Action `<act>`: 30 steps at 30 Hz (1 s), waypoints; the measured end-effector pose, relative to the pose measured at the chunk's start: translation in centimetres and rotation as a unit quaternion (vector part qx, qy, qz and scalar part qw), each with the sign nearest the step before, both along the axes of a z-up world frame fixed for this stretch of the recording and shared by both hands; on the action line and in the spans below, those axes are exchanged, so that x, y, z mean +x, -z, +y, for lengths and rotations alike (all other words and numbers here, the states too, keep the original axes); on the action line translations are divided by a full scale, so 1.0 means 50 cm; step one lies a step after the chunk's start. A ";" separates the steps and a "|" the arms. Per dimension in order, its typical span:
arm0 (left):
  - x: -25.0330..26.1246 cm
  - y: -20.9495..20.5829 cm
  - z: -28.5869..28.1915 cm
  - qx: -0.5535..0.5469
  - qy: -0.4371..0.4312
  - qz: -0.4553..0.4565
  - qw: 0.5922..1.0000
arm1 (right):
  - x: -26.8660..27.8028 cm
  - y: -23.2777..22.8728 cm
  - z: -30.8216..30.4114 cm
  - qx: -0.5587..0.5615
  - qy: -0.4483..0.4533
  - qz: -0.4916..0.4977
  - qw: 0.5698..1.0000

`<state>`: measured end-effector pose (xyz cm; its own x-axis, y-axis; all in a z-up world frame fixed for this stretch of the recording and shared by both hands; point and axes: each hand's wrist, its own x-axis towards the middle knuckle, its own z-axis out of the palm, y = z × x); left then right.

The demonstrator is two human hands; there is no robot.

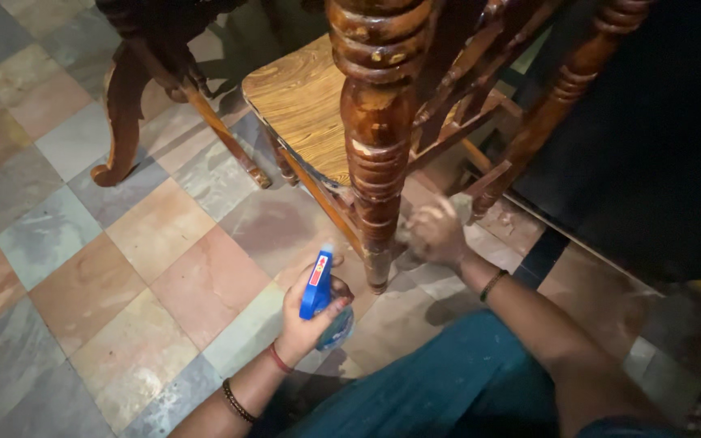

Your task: The person sprays a cleaning solution from a blue bottle onto a wooden chair and wipes the seat and legs with a cloth. The person moves around the chair to clean different parts, including the seat, legs, and backrest.

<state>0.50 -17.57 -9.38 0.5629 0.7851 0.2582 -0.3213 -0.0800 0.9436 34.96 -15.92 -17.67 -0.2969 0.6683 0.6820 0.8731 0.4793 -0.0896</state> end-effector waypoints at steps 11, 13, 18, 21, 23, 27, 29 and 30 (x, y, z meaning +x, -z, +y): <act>0.004 -0.010 -0.004 -0.036 -0.004 -0.013 0.999 | 0.105 -0.169 0.078 0.022 0.275 0.646 0.712; 0.001 -0.016 -0.005 -0.024 -0.004 0.004 1.000 | 0.109 -0.221 0.062 -0.019 0.198 0.714 0.672; 0.002 -0.021 -0.006 -0.028 -0.003 0.019 0.999 | 0.144 -0.222 0.069 -0.203 0.046 0.663 0.719; 0.007 -0.022 -0.005 -0.032 0.007 0.015 0.999 | 0.165 -0.158 0.107 -0.232 0.087 0.538 0.806; 0.010 -0.022 -0.004 -0.026 0.014 0.015 0.999 | 0.156 -0.110 0.137 -0.211 0.106 0.498 0.834; 0.017 -0.018 -0.007 -0.031 0.012 0.024 0.999 | 0.138 -0.072 0.117 -0.295 0.279 0.205 0.891; 0.019 -0.014 -0.005 -0.037 0.013 0.029 0.999 | 0.128 -0.066 0.109 -0.264 0.270 0.082 0.922; 0.018 -0.013 -0.003 -0.032 0.014 0.031 0.999 | 0.122 -0.067 0.105 -0.194 0.285 0.048 0.937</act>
